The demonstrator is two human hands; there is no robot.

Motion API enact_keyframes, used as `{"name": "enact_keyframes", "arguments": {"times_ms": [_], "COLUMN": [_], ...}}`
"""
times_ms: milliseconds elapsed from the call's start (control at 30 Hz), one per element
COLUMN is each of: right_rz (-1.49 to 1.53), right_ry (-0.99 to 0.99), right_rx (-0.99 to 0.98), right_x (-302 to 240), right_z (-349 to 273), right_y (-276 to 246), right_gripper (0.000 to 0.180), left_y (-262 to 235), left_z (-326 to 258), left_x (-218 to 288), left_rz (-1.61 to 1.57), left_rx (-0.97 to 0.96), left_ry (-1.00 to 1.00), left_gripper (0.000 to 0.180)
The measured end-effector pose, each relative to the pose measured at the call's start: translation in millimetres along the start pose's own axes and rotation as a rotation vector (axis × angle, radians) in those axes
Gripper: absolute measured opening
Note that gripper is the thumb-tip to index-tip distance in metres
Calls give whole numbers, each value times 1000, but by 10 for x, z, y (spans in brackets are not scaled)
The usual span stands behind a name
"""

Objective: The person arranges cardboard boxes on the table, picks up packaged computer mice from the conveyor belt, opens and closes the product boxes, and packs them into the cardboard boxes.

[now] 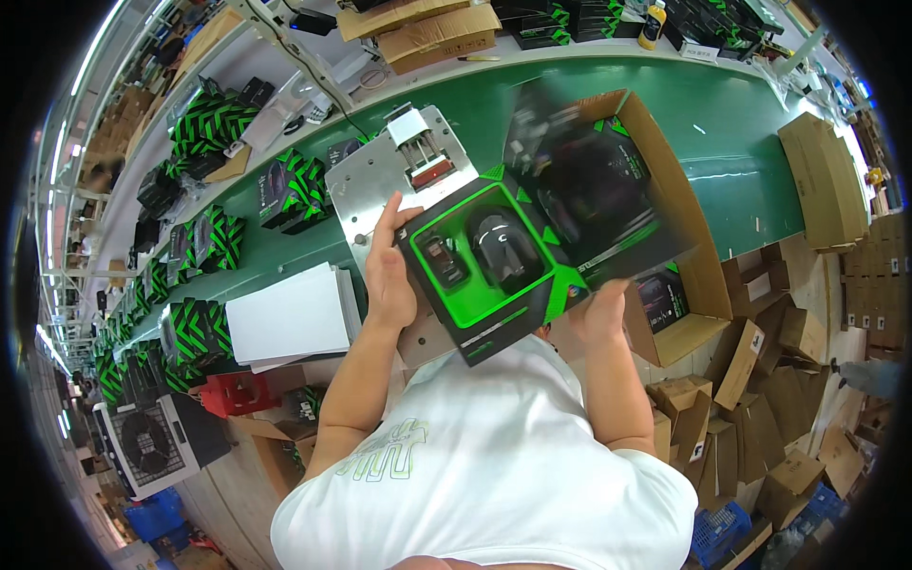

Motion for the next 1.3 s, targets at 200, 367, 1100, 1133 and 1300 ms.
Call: {"name": "enact_keyframes", "arguments": {"times_ms": [200, 367, 1100, 1133, 1300], "right_rz": [-12, -385, -2, -8, -398], "right_ry": [76, 83, 124, 119, -408], "right_rx": [24, -163, -114, -110, 547], "right_x": [124, -567, -119, -161, -1440], "right_z": [-176, -12, -176, -156, -26], "right_y": [-235, 491, -366, -341, -888], "right_gripper": [100, 87, 76, 76, 53], "left_y": [121, 156, 544, 598, 286], "left_z": [-29, 297, -204, -165, -119], "left_x": [-6, -10, 1086, 968, 606], "left_rz": [256, -353, -200, -155, 79], "left_rx": [-1, 217, -140, -174, -54], "left_ry": [37, -452, 466, 349, 226], "left_gripper": [64, 80, 61, 64, 65]}}
Point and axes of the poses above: each hand's wrist, its own z-axis towards the middle knuckle, its own y-axis out of the palm, x = y × z, the point moved 10 cm from there along z, towards the middle knuckle, and after that the axes turned 3 degrees about -z, right-handed, at the moved point
